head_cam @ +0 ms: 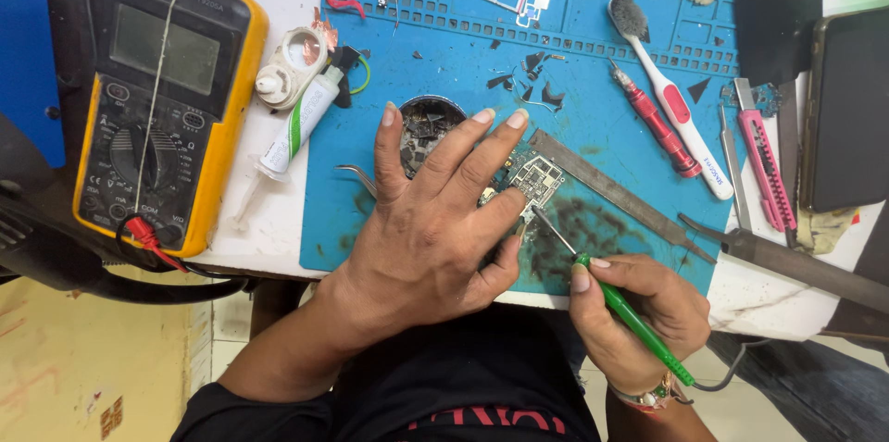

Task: The person solders components onto a mobile phone circuit board using a soldering iron and applies solder from a container, then uses a screwdriver to work on a component on the board.

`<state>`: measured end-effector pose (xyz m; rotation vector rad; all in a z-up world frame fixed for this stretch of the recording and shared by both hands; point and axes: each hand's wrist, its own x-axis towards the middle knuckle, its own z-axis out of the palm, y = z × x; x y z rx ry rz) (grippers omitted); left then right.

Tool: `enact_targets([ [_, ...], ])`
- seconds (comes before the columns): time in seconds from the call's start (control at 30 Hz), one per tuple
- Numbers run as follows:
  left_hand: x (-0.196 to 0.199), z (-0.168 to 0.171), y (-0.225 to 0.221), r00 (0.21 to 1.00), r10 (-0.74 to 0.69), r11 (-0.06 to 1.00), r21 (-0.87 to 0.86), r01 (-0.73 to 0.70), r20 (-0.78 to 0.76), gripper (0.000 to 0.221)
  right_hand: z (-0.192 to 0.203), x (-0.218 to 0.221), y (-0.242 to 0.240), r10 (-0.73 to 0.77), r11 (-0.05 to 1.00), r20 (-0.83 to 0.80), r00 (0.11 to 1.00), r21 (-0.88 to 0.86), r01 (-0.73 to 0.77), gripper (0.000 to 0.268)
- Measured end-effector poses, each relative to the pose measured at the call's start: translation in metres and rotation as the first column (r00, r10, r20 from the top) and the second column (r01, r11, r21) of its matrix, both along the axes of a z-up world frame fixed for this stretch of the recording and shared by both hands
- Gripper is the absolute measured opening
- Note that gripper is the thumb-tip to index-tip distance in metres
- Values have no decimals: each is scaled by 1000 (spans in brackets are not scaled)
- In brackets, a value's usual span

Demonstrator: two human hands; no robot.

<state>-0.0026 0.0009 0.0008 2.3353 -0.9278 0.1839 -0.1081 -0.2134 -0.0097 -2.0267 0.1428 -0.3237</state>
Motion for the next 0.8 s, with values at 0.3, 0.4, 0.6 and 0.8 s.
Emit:
enact_targets([
  [0.3,0,0,1,1000,-2,1000,3,2,-4,25,-1,0,-1,6,1000,15,1000,-13,-6,17],
  [0.4,0,0,1,1000,0,1000,4,0,-3,26,0,0,0,-6,1000,5,1000,-23,7,17],
  [0.6,-1,-1,0,1000,3,1000,1,-3,1,26,1,1,0,9,1000,7,1000,-25,-8,17],
  [0.8,0,-2,0,1000,2,1000,-3,-2,0,26,0,1,-1,14,998,24,1000,-55,-12,17],
])
